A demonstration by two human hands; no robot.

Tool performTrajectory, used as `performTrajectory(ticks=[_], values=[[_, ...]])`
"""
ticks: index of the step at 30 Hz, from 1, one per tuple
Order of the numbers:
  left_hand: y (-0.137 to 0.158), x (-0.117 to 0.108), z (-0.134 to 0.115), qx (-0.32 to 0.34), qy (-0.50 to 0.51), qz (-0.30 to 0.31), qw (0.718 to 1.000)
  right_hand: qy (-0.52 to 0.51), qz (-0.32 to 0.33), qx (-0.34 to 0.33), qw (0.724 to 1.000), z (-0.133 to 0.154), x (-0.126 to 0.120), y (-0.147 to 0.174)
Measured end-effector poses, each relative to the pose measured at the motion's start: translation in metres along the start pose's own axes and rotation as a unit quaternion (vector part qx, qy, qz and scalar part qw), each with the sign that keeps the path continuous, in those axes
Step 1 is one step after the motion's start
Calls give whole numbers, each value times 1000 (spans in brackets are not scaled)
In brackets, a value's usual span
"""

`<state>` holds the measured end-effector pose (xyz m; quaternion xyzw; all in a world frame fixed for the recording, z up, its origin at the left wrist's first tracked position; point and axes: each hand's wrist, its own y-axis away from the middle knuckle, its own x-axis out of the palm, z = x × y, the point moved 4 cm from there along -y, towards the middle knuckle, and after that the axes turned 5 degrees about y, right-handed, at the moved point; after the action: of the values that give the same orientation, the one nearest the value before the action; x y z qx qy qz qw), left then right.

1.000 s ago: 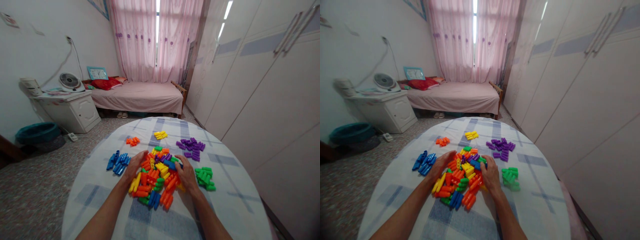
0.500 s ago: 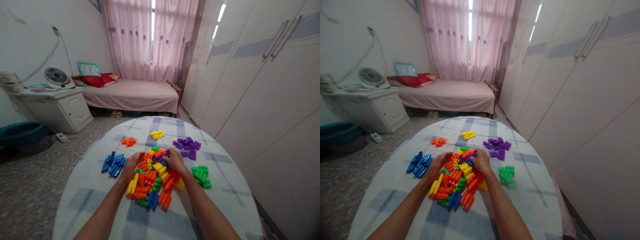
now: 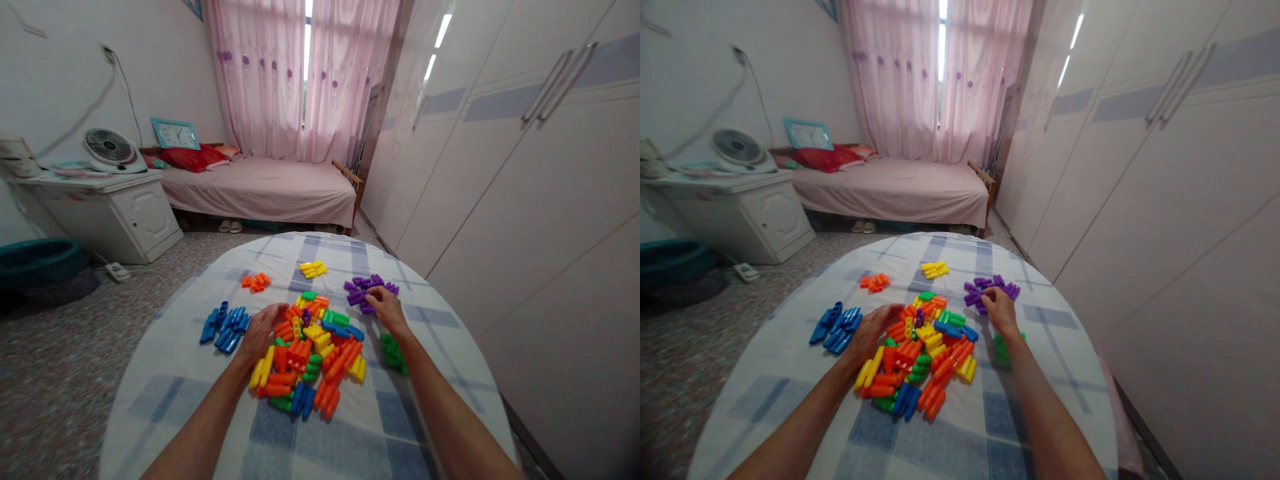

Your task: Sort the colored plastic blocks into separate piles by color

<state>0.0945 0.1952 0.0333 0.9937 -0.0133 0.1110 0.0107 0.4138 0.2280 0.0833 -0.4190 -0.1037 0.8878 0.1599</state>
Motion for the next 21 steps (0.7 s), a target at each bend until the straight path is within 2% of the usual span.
performTrajectory(ticks=[4,8,10,12,14,16,18,21], values=[[0,0,0,-5,6,0,1000,41,-23,27,999,-14,-12,-15],[0,0,2,-3,22,0,1000,76,-60,1,995,-1,-14,-16],[0,0,2,-6,24,-5,1000,68,-27,-39,997,15,-5,-10],[1,0,0,-9,17,-9,1000,38,54,-82,994,35,9,0],[2,1,-2,-8,7,-9,1000,10,129,-124,984,59,23,14],[2,1,-3,-1,-3,-7,1000,4,173,-168,971,83,34,30],[2,1,-4,6,-13,-6,1000,29,185,-198,962,103,43,43],[2,1,-4,15,-23,-5,1000,107,165,-213,957,122,54,57]])
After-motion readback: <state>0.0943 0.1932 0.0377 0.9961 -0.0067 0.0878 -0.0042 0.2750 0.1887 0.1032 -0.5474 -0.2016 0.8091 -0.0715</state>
